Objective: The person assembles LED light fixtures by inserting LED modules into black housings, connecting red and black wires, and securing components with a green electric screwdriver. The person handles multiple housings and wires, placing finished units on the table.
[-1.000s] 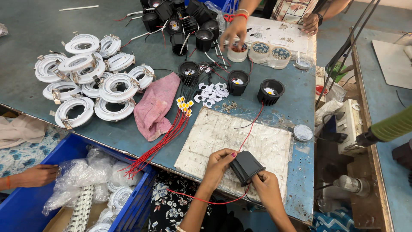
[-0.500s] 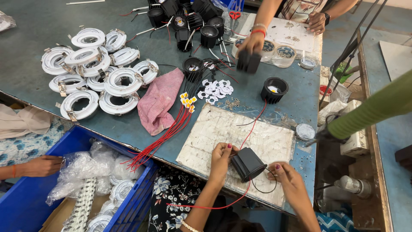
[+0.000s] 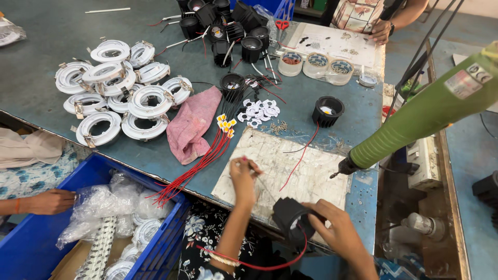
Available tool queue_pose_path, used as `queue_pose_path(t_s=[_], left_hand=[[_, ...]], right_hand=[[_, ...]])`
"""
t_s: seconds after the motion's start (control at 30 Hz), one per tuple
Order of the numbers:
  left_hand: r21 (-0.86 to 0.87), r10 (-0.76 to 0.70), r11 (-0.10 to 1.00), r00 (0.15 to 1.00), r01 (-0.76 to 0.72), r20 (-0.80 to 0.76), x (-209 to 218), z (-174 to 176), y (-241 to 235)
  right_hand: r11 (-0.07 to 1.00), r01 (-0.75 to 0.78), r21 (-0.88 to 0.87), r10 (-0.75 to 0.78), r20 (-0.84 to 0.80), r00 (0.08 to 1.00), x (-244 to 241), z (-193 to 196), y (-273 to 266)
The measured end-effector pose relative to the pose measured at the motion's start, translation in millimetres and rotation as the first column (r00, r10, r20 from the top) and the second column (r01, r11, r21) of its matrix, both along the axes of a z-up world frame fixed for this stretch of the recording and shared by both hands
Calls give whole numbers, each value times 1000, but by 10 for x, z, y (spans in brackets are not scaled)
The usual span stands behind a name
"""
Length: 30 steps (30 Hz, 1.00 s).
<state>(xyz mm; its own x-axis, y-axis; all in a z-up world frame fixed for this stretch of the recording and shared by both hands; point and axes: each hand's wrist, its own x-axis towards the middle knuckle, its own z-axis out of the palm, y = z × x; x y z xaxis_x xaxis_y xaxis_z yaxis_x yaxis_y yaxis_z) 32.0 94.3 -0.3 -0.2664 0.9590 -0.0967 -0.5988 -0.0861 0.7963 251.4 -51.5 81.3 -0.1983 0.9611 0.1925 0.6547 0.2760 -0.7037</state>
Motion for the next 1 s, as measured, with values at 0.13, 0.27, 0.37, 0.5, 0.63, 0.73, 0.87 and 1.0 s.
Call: queue_pose_path(t_s=[0.13,0.27,0.37,0.5,0.63,0.73,0.87,1.0], left_hand=[[-119,87,990,986,-70,144,-453,-84,412],[23,121,991,949,-134,291,-721,-212,785],[67,161,979,931,-193,327,-822,-312,919],[37,256,959,917,-280,307,-879,-354,954],[71,333,930,908,-361,252,-1017,-239,896],[134,364,917,925,-377,113,-1115,-75,792],[303,428,898,791,-319,-436,-1086,123,511],[405,463,886,506,-228,-728,-633,146,-127]], right_hand=[[993,-113,-22,114,8,993,48,130,-130],[993,-108,-57,105,-43,994,73,289,-246],[986,-50,-158,44,-41,998,121,407,-309],[985,0,-175,-10,-57,998,180,517,-321],[974,65,-218,-81,-67,994,208,491,-313],[986,47,-161,-63,-97,993,211,359,-256],[929,177,-325,-258,-227,939,201,73,-76],[888,182,-422,-353,-371,859,162,-233,163]])
